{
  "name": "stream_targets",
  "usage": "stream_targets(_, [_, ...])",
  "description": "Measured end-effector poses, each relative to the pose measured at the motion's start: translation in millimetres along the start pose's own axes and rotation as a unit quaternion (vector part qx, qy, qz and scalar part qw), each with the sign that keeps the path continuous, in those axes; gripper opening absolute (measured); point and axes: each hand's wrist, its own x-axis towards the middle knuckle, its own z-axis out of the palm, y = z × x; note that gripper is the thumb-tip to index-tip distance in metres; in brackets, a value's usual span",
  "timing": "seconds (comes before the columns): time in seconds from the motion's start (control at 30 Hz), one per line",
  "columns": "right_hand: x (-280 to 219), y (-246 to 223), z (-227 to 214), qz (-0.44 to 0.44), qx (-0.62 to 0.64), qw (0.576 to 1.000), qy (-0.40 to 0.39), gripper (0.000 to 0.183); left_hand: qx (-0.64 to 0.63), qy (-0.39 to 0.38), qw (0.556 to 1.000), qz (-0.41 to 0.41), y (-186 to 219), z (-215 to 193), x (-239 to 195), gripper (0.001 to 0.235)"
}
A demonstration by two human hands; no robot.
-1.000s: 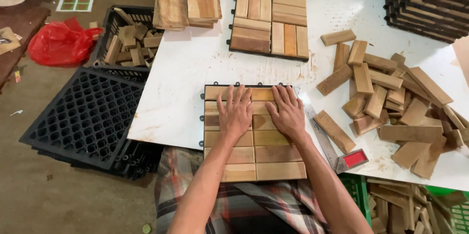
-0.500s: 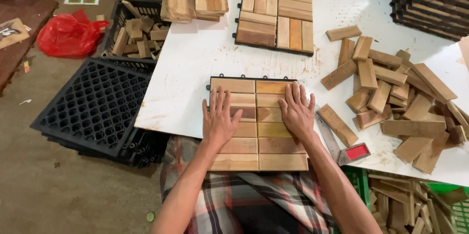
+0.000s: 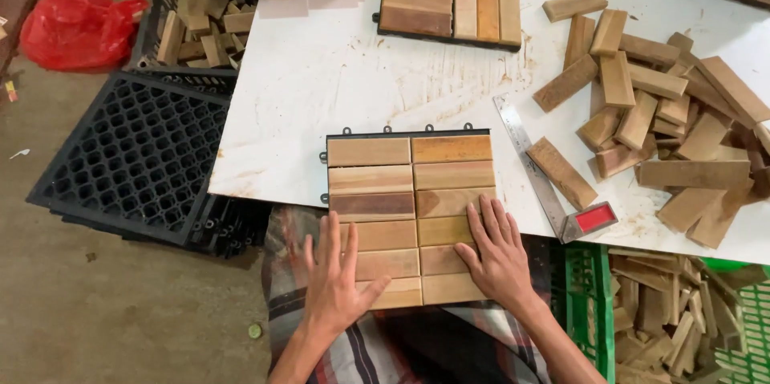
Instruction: Assembling interlocking wooden floor tiles by manually placing small wooden blocks into a plastic grid base.
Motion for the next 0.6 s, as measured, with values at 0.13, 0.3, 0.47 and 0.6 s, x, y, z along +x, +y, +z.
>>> stream_targets(0.13, [15, 11, 3, -0.007, 0.045, 0.999, -0.011, 0.067, 0.008, -0.026, 1.0, 0.013, 3, 4, 16, 0.12])
stream_targets(0.3, [53, 25, 15, 0.101, 0.071, 0.988, -0.097, 0.067, -0.035, -0.032, 0.999, -0.009, -3, 3, 71, 0.114])
stream_targets(0.47, [105, 45, 26, 0.126, 0.02, 0.989, -0.073, 0.066, -0.017, -0.06, 0.998, -0.02, -24, 15, 139, 0.104])
stream_targets(0.6, [103, 41, 21, 0.159, 0.082, 0.977, -0.119, 0.076, -0.041, -0.083, 0.993, -0.067, -29, 10, 146, 0.089])
